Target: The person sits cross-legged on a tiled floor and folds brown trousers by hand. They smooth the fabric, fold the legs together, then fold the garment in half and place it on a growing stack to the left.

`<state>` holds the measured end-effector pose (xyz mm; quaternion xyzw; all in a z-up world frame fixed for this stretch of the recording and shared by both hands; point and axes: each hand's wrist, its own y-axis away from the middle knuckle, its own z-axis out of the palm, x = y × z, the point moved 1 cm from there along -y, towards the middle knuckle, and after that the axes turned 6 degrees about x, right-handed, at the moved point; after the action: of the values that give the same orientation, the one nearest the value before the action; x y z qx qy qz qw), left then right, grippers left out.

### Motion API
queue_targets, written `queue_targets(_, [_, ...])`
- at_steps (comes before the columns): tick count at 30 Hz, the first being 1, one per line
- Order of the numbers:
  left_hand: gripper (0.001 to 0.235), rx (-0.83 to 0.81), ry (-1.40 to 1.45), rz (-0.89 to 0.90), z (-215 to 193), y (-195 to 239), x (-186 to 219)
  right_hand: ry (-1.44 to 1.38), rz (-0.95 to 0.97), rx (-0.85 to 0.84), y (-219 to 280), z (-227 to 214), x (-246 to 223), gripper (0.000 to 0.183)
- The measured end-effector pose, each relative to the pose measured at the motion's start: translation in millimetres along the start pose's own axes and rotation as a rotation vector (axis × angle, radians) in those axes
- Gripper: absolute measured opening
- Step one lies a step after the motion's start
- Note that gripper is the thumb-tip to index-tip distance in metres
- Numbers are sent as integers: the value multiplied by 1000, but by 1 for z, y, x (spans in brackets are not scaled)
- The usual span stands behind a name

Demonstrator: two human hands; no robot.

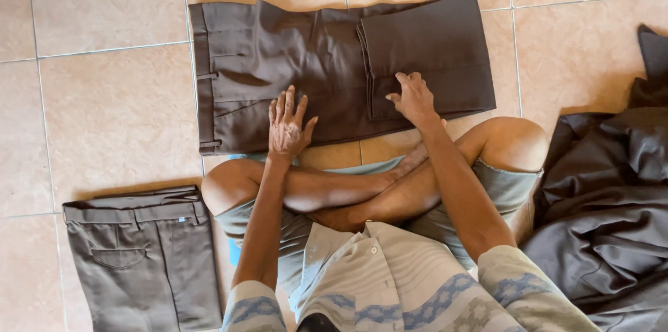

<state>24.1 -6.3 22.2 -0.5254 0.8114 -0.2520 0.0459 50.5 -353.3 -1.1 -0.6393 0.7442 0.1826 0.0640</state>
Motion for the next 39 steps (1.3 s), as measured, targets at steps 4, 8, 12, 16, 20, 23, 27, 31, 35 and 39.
queue_targets(4, [63, -4, 17, -49, 17, -12, 1, 88, -14, 41, 3, 5, -6, 64])
queue_targets(8, [78, -151, -56, -224, 38, -22, 7, 84, 18, 57, 12, -13, -18, 65])
queue_targets(12, [91, -203, -88, -284, 49, -33, 12, 28, 64, -24, 19, -24, -27, 67])
queue_targets(16, [99, -229, -188, -269, 48, -37, -2, 128, 70, -24, 9, -15, -39, 69])
queue_targets(20, [100, -352, -215, -313, 36, -40, -30, 169, 18, -12, 8, -16, -67, 76])
queue_targets(23, [102, -406, -187, -328, 38, -38, -43, 133, -34, -22, 12, -25, -74, 77])
queue_targets(27, [98, -228, -133, -321, 53, -42, -33, 76, -185, 148, 3, 3, -39, 59])
queue_targets(31, [35, 129, -184, -264, 92, -42, 48, -172, -184, 293, -20, 22, -4, 50])
queue_targets(35, [46, -31, 80, -701, 171, -27, 99, -202, 5, 462, -27, 15, 33, 40])
queue_targets(39, [25, -98, 230, -927, 191, -19, 77, -192, 273, 438, -26, 1, 71, 37])
